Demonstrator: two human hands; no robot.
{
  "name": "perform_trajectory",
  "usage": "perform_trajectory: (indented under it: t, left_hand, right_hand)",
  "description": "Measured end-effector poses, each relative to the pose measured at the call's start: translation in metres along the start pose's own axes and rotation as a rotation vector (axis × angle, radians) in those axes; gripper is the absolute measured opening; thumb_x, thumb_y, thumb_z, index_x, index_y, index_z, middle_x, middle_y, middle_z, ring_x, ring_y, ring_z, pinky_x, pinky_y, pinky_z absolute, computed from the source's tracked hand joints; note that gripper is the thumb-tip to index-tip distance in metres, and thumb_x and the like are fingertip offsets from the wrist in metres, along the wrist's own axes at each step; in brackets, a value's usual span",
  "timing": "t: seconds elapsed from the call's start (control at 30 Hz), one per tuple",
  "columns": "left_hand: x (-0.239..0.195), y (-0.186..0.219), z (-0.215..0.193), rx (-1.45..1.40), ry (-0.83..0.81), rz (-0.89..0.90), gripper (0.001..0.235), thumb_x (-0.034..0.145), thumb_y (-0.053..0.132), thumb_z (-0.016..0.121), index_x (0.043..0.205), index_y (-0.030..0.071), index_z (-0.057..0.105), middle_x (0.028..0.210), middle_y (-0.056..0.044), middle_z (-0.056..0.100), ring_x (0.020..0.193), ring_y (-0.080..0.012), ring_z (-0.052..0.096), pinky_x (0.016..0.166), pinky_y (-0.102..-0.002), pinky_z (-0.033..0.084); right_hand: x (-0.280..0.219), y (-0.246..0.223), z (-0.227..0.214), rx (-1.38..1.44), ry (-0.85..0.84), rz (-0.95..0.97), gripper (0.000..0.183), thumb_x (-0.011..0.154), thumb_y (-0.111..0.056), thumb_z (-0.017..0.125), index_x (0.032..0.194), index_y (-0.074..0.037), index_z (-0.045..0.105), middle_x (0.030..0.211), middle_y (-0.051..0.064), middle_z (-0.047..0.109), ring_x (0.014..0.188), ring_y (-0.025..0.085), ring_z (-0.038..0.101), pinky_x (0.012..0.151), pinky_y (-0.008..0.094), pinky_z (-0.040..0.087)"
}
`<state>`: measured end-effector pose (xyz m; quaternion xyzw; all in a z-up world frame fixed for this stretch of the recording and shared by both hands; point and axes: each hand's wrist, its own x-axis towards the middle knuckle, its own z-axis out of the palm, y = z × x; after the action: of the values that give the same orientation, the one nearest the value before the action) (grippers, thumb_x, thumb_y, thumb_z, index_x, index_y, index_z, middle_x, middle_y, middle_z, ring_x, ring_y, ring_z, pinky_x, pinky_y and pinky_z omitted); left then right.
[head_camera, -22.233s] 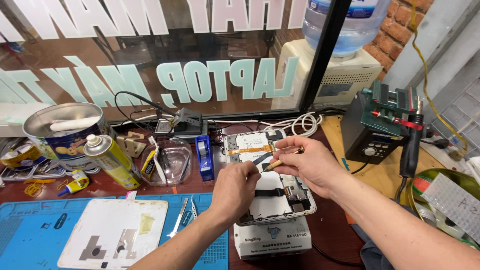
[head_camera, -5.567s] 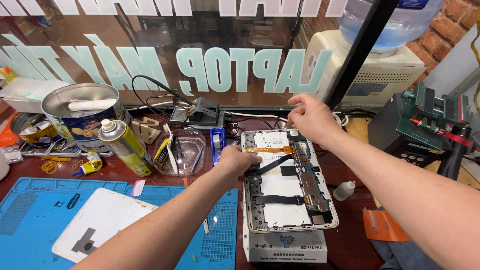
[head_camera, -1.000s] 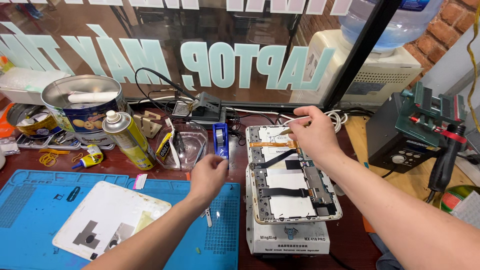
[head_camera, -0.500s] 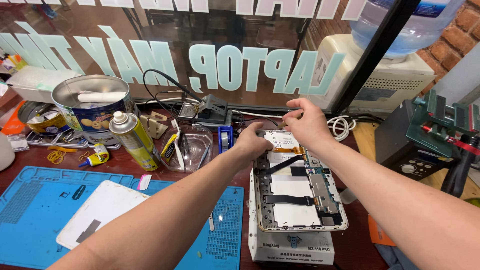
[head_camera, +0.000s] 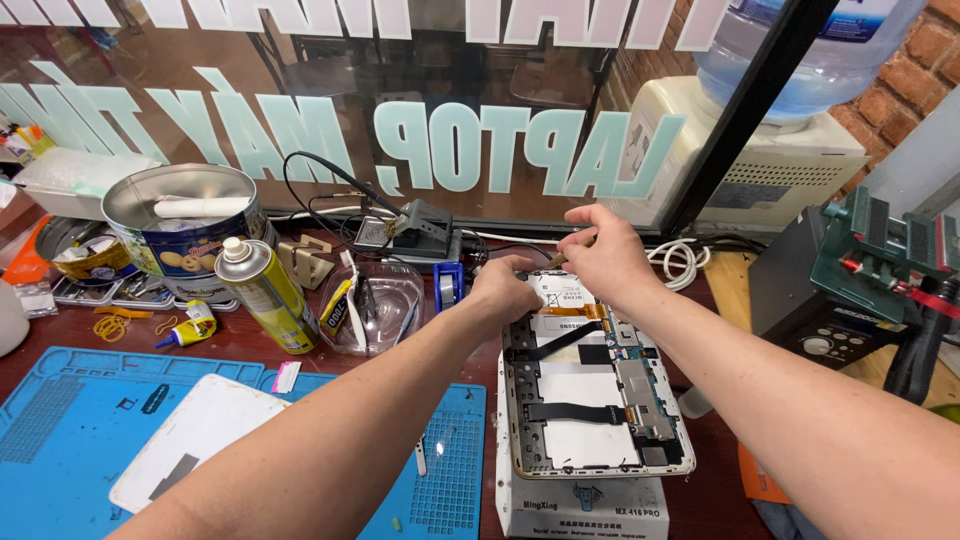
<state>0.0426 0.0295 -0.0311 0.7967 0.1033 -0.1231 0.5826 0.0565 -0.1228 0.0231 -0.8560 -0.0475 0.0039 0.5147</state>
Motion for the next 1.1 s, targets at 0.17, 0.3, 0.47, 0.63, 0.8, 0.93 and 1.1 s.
perform_trajectory:
  t: [0.17,0.3,0.47,0.63,0.8,0.93,1.1]
  left_hand:
    - [-0.002,0.001,0.001,-0.019,-0.011,-0.004,0.062,0.075,-0.006,0.076,0.133,0.016,0.069,0.117,-0.016,0.074,0.091,-0.021,0.076,0.077,-0.034,0.064]
    - [-0.005,0.001,0.0,-0.005,0.003,0.007,0.061,0.075,-0.005,0.077,0.132,0.016,0.071,0.119,-0.015,0.075,0.092,-0.0204,0.076,0.077,-0.033,0.064]
    - [-0.01,0.006,-0.002,0.014,0.027,-0.025,0.07,0.077,-0.006,0.078,0.141,0.015,0.06,0.122,-0.016,0.071,0.097,-0.0216,0.076,0.081,-0.034,0.064]
    - [-0.01,0.009,-0.003,0.01,-0.008,-0.043,0.067,0.077,-0.004,0.076,0.139,0.016,0.062,0.121,-0.014,0.073,0.1,-0.0212,0.075,0.082,-0.034,0.063]
    - [-0.007,0.006,-0.003,0.022,-0.008,-0.013,0.064,0.076,-0.004,0.078,0.137,0.014,0.065,0.117,-0.014,0.075,0.096,-0.0206,0.076,0.082,-0.032,0.062]
    - [-0.007,0.006,-0.002,0.007,-0.014,-0.043,0.064,0.078,-0.003,0.078,0.138,0.014,0.063,0.116,-0.014,0.075,0.094,-0.0208,0.076,0.081,-0.034,0.063]
    - [-0.008,0.009,-0.003,-0.034,-0.024,-0.083,0.065,0.077,-0.004,0.076,0.138,0.015,0.064,0.116,-0.015,0.075,0.093,-0.0208,0.076,0.08,-0.033,0.064]
  right_hand:
    - [0.0,0.003,0.0,0.009,0.007,0.016,0.043,0.09,0.001,0.064,0.132,-0.006,0.058,0.105,0.01,0.073,0.083,0.018,0.074,0.073,0.03,0.062]
    - [-0.002,0.005,0.0,0.026,0.012,0.009,0.043,0.089,0.001,0.065,0.132,-0.005,0.059,0.105,0.011,0.072,0.083,0.018,0.074,0.073,0.029,0.063]
    - [0.0,0.0,-0.002,-0.161,0.009,-0.039,0.04,0.09,-0.008,0.066,0.129,-0.008,0.061,0.098,0.01,0.076,0.081,0.023,0.078,0.073,0.036,0.061]
    - [0.008,-0.017,-0.004,-0.586,-0.04,-0.325,0.035,0.089,-0.021,0.07,0.121,-0.009,0.065,0.097,0.018,0.076,0.093,0.033,0.073,0.084,0.044,0.057]
    - [0.018,-0.025,-0.001,-0.712,-0.099,-0.327,0.025,0.094,-0.025,0.07,0.113,-0.01,0.069,0.101,0.018,0.076,0.097,0.034,0.073,0.088,0.045,0.056]
    - [0.024,-0.026,-0.004,-0.651,-0.183,-0.389,0.031,0.087,-0.018,0.07,0.116,-0.009,0.066,0.096,0.017,0.077,0.092,0.032,0.074,0.084,0.044,0.056]
    - [0.029,-0.035,-0.013,-0.702,-0.27,-0.31,0.027,0.088,-0.021,0.066,0.111,-0.008,0.07,0.094,0.015,0.077,0.09,0.029,0.075,0.082,0.042,0.058]
